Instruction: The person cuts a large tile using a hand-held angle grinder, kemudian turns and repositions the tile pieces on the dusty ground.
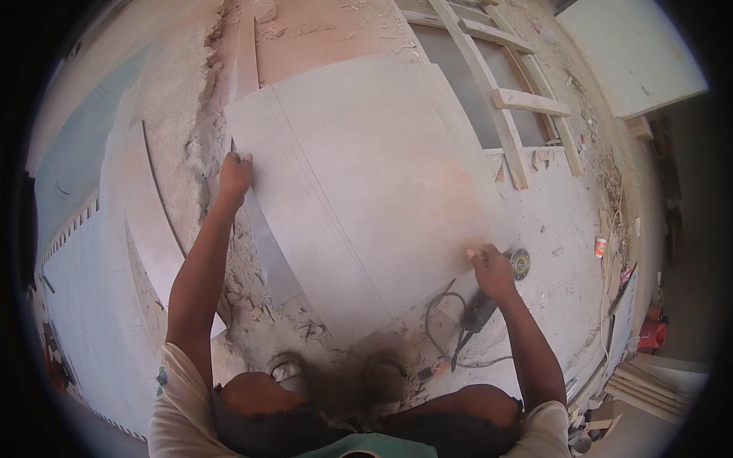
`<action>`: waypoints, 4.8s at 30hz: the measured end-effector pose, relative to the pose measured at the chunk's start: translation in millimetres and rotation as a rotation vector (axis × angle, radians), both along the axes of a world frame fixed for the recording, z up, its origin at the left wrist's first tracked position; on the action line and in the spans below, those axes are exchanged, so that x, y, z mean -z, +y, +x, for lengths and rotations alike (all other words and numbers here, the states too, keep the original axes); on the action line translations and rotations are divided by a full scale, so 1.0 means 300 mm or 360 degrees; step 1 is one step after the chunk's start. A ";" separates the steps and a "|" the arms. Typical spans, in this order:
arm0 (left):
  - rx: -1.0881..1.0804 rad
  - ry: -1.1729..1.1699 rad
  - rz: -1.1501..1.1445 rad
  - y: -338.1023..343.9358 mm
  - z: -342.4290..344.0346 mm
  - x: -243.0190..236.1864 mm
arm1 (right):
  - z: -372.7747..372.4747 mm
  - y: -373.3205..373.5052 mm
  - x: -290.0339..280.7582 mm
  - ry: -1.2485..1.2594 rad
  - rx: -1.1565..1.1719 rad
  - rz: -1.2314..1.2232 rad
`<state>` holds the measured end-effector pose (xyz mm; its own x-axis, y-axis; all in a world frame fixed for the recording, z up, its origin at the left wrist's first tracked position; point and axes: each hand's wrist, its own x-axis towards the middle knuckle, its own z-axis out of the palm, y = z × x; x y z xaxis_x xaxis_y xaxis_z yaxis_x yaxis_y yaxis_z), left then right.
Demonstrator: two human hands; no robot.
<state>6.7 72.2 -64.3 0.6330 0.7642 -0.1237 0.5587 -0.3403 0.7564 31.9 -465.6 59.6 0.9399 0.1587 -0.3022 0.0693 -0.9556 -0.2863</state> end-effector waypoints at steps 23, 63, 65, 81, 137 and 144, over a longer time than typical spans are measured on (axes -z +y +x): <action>-0.0420 -0.0626 -0.1013 -0.543 -0.283 -0.019 | 0.362 0.003 0.302 -0.0396 0.0338 -0.0005; 0.0080 0.0032 -0.0880 -0.714 -0.532 -0.114 | -0.411 -0.314 0.354 -0.0244 0.1145 0.0243; 0.0055 -0.0021 -0.0798 -0.729 -0.523 -0.111 | -0.377 -0.289 0.372 -0.0269 0.1222 0.0095; -0.0027 0.0110 -0.0831 -0.790 -0.478 -0.100 | -0.344 -0.279 0.380 -0.0291 0.1361 0.0067; 0.0444 -0.0852 -0.1192 -0.243 0.184 -0.556 | 0.325 1.081 -0.212 0.0694 0.0093 0.1736; 0.0246 -0.0397 -0.1793 -0.391 0.094 -0.389 | 0.433 1.153 -0.117 0.0468 0.0157 0.1589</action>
